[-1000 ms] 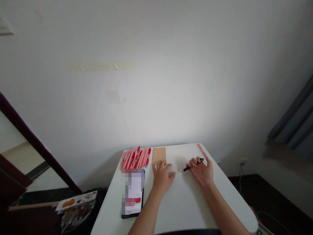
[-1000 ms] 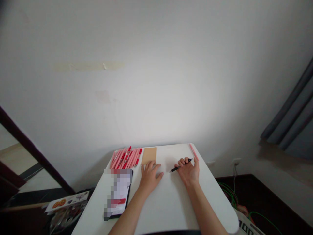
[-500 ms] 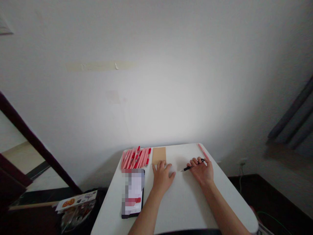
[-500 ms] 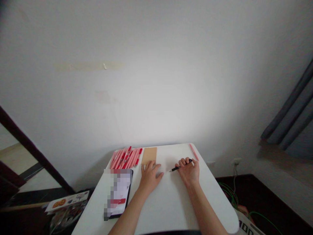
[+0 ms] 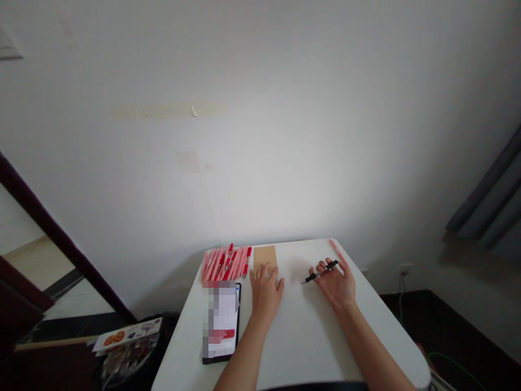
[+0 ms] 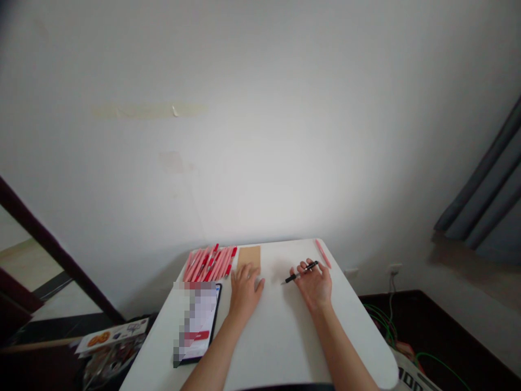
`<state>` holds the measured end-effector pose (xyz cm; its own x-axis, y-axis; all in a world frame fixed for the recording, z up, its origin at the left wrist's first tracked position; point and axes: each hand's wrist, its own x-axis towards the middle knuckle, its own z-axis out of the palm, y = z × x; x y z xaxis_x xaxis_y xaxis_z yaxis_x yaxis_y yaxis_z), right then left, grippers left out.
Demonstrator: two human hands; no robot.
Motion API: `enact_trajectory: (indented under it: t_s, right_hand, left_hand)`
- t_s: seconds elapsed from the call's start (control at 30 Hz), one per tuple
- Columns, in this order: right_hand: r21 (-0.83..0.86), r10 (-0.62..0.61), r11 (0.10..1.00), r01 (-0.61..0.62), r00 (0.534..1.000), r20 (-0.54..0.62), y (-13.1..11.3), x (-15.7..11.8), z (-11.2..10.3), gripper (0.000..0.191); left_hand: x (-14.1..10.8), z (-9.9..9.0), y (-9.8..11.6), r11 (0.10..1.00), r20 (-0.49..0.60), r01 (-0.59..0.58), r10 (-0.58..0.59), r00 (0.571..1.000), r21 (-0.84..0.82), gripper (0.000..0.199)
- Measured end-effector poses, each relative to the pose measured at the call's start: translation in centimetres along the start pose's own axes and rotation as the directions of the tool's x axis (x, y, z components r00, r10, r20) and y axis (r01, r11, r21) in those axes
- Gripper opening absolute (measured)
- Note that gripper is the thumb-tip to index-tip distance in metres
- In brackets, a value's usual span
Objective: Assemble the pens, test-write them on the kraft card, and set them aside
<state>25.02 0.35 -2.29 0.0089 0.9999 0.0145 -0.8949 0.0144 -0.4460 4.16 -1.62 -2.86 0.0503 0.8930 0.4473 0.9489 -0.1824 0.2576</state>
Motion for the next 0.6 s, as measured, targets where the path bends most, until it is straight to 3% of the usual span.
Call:
enact_trajectory:
  t_s: [0.27, 0.6]
  right_hand:
    - [-0.184, -0.097, 0.979, 0.086, 0.994, -0.05, 0.4, -0.4, 1.0, 0.033]
    - [-0.33, -0.143, 0.938, 0.108, 0.986, -0.085, 1.4, 0.2, 0.8, 0.036]
  left_hand:
    - [-0.1, 0.5, -0.6, 0.995, -0.026, 0.053, -0.051, 0.998, 0.089, 0.041]
    - [0.0, -0.6, -0.2, 1.0, -0.005, -0.019, 0.019, 1.0, -0.005, 0.029]
